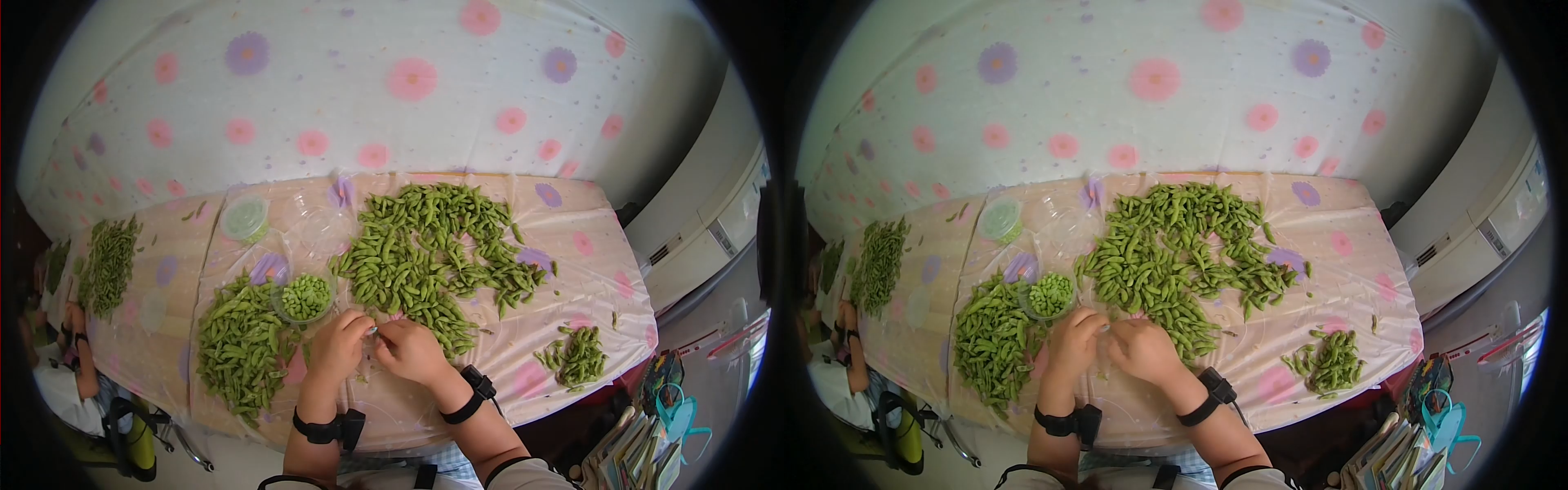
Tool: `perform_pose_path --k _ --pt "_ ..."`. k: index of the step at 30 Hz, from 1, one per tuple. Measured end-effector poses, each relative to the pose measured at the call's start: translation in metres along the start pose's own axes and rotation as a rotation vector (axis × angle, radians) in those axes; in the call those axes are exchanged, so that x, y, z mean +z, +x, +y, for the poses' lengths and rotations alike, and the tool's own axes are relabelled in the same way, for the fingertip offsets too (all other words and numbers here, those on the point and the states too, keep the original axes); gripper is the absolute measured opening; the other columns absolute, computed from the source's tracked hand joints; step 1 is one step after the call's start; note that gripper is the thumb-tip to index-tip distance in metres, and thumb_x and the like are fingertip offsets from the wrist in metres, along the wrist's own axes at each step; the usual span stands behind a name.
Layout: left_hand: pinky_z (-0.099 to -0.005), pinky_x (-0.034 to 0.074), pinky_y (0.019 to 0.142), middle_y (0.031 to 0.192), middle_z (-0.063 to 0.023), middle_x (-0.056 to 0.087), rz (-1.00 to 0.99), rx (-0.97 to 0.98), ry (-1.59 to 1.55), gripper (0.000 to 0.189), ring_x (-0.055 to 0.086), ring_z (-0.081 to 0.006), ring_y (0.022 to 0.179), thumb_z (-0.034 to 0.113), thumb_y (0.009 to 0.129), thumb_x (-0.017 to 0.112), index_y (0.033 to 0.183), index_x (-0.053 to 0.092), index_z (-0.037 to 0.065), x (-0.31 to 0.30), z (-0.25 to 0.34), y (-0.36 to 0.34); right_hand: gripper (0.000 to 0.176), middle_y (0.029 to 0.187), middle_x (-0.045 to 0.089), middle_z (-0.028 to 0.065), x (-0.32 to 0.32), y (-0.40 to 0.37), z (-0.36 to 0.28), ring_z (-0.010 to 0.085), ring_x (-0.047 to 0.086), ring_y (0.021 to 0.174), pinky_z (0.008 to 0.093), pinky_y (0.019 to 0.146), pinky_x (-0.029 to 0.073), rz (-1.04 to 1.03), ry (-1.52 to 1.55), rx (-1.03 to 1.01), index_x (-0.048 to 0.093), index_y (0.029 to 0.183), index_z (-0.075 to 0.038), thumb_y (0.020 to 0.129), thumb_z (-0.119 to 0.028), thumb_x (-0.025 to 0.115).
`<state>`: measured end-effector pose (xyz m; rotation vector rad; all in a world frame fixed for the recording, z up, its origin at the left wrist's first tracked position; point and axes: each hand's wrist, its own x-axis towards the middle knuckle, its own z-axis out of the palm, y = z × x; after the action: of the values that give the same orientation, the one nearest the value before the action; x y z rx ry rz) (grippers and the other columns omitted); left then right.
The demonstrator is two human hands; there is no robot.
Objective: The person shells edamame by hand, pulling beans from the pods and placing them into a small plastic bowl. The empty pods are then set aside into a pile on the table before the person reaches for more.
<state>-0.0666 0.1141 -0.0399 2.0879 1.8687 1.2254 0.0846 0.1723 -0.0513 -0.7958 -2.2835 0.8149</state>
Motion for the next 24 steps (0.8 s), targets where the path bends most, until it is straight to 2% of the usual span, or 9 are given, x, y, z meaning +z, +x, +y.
perform_pose_path --k 4,6,10,12,13,15,19,22,24 --pt "-0.0356 0.048 0.061 0.084 -0.0076 0.060 0.005 -0.008 -0.072 0.023 0.060 -0.0281 0.071 -0.008 0.069 0.055 0.087 0.061 0.005 0.001 0.002 0.000 0.017 0.067 0.058 0.0159 0.001 0.000 -0.001 0.0328 0.056 0.062 0.0394 0.058 0.046 0.072 0.065 -0.024 0.062 0.082 0.000 0.071 -0.013 0.057" --pt "-0.0351 0.048 0.059 0.081 -0.0079 0.059 0.068 0.043 -0.083 0.023 0.060 -0.0278 0.069 -0.009 0.068 0.054 0.085 0.061 0.005 0.000 0.007 0.002 0.017 0.063 0.055 0.0163 -0.002 0.000 -0.005 0.0286 0.053 0.055 0.0359 0.053 0.043 0.058 0.194 0.088 0.062 0.079 0.002 0.070 -0.011 0.055" --pt "-0.0344 0.047 0.058 0.079 -0.0081 0.058 0.062 0.042 -0.128 0.024 0.059 -0.0269 0.067 -0.010 0.066 0.054 0.084 0.061 0.004 0.004 0.005 0.000 0.019 0.059 0.055 0.0163 0.001 -0.002 0.001 0.0278 0.056 0.051 0.0351 0.049 0.043 0.080 0.265 0.089 0.065 0.086 0.000 0.073 -0.013 0.059" --pt "-0.0331 0.047 0.057 0.078 -0.0084 0.058 0.092 0.066 -0.168 0.025 0.059 -0.0258 0.065 -0.012 0.065 0.052 0.084 0.060 0.003 0.005 0.005 0.000 0.018 0.056 0.056 0.0100 0.002 -0.004 0.006 0.0142 0.053 0.050 0.0285 0.048 0.041 -0.006 0.419 0.167 0.065 0.089 0.001 0.078 -0.011 0.057" --pt "-0.0331 0.047 0.057 0.078 -0.0084 0.058 0.094 0.067 -0.169 0.025 0.059 -0.0258 0.065 -0.012 0.065 0.052 0.084 0.060 0.003 0.006 0.004 0.000 0.018 0.056 0.056 0.0100 0.001 -0.004 0.006 0.0142 0.053 0.050 0.0285 0.048 0.041 -0.006 0.418 0.166 0.065 0.089 0.001 0.078 -0.011 0.057" --pt "-0.0318 0.047 0.056 0.078 -0.0091 0.058 0.104 0.075 -0.230 0.026 0.059 -0.0245 0.064 -0.014 0.065 0.051 0.084 0.060 0.002 0.007 0.002 -0.001 0.015 0.058 0.057 0.0032 0.001 -0.005 0.004 0.0058 0.050 0.054 0.0247 0.048 0.039 -0.062 0.702 0.249 0.064 0.087 0.003 0.082 -0.009 0.054" --pt "-0.0308 0.047 0.056 0.077 -0.0095 0.057 0.128 0.097 -0.260 0.026 0.059 -0.0234 0.063 -0.014 0.064 0.050 0.083 0.060 0.002 0.006 0.003 -0.001 0.015 0.063 0.058 0.0008 0.001 -0.005 0.009 0.0049 0.049 0.056 0.0235 0.049 0.039 -0.117 0.837 0.259 0.063 0.086 0.003 0.084 -0.007 0.053" --pt "-0.0315 0.048 0.058 0.081 -0.0095 0.059 0.115 0.052 -0.228 0.028 0.060 -0.0243 0.067 -0.014 0.065 0.050 0.085 0.060 0.003 0.003 0.005 -0.001 0.015 0.065 0.058 0.0027 0.005 -0.007 0.008 0.0071 0.048 0.057 0.0239 0.052 0.039 -0.088 0.770 0.203 0.063 0.085 0.002 0.085 -0.009 0.052" --pt "-0.0332 0.048 0.060 0.079 -0.0108 0.060 0.124 0.003 -0.137 0.020 0.060 -0.0259 0.071 -0.008 0.066 0.056 0.082 0.063 0.003 -0.001 0.013 0.003 0.016 0.064 0.056 0.0034 0.003 -0.006 0.004 0.0098 0.047 0.056 0.0261 0.053 0.039 -0.003 0.653 0.156 0.061 0.081 0.001 0.086 -0.009 0.051"
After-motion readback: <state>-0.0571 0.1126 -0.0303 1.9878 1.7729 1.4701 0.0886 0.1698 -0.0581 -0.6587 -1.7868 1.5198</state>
